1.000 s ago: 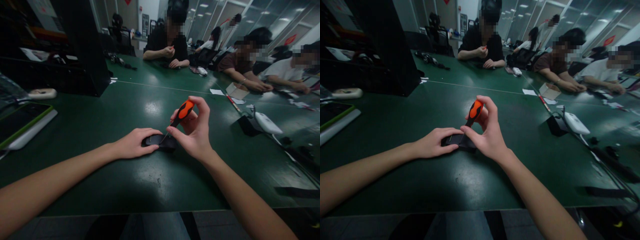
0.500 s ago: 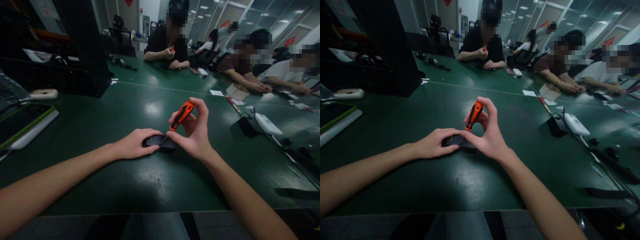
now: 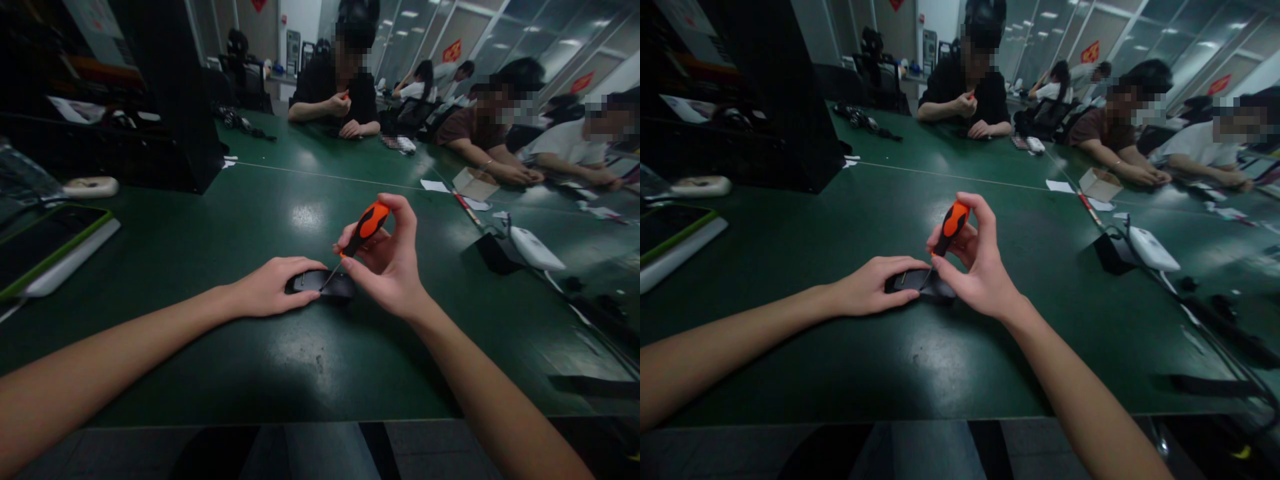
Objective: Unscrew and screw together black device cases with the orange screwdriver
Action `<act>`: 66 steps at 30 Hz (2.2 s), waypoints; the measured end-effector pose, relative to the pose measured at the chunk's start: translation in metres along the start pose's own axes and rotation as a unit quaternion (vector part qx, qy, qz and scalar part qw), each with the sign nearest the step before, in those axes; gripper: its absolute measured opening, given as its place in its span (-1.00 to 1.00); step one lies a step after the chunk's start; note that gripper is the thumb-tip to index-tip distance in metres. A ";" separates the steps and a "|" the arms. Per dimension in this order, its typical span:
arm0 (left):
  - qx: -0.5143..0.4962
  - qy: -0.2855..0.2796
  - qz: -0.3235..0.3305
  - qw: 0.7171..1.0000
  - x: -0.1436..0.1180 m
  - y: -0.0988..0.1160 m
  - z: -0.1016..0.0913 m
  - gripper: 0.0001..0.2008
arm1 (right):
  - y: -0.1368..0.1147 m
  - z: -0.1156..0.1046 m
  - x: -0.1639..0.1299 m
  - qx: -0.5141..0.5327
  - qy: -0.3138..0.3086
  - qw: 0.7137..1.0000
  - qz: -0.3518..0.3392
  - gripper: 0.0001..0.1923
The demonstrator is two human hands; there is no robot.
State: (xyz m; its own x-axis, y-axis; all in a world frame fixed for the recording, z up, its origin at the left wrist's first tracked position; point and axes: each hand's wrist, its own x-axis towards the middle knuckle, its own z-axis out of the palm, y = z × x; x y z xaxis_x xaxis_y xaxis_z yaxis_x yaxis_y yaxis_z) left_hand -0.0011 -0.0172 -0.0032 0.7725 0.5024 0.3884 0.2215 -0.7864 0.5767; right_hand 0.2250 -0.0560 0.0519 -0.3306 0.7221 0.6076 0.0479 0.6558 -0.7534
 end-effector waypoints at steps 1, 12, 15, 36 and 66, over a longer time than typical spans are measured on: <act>0.001 0.000 0.000 1.000 0.000 0.000 0.000 -0.58 | 0.000 0.001 0.000 -0.002 0.000 1.000 -0.005 -0.24; -0.003 -0.005 -0.009 1.000 0.000 0.000 0.000 -0.58 | 0.007 -0.003 0.001 -0.047 0.047 0.998 0.003 -0.15; 0.000 -0.005 -0.005 1.000 0.000 0.000 0.001 -0.57 | 0.006 -0.003 0.001 -0.044 0.033 0.998 0.011 -0.19; 0.083 0.023 -0.048 0.995 -0.003 -0.003 -0.006 -0.54 | 0.012 0.001 -0.008 -0.080 0.246 0.965 0.031 -0.35; 0.083 0.044 -0.028 0.995 -0.004 -0.002 -0.007 -0.54 | 0.029 -0.001 -0.003 -0.025 0.296 0.952 0.076 -0.40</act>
State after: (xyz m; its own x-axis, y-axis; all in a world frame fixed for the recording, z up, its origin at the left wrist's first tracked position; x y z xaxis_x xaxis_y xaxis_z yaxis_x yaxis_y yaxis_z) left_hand -0.0088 -0.0150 -0.0012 0.7020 0.5717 0.4247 0.3642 -0.8007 0.4757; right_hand 0.2287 -0.0390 0.0289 0.2727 0.7968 0.5391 0.1029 0.5330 -0.8398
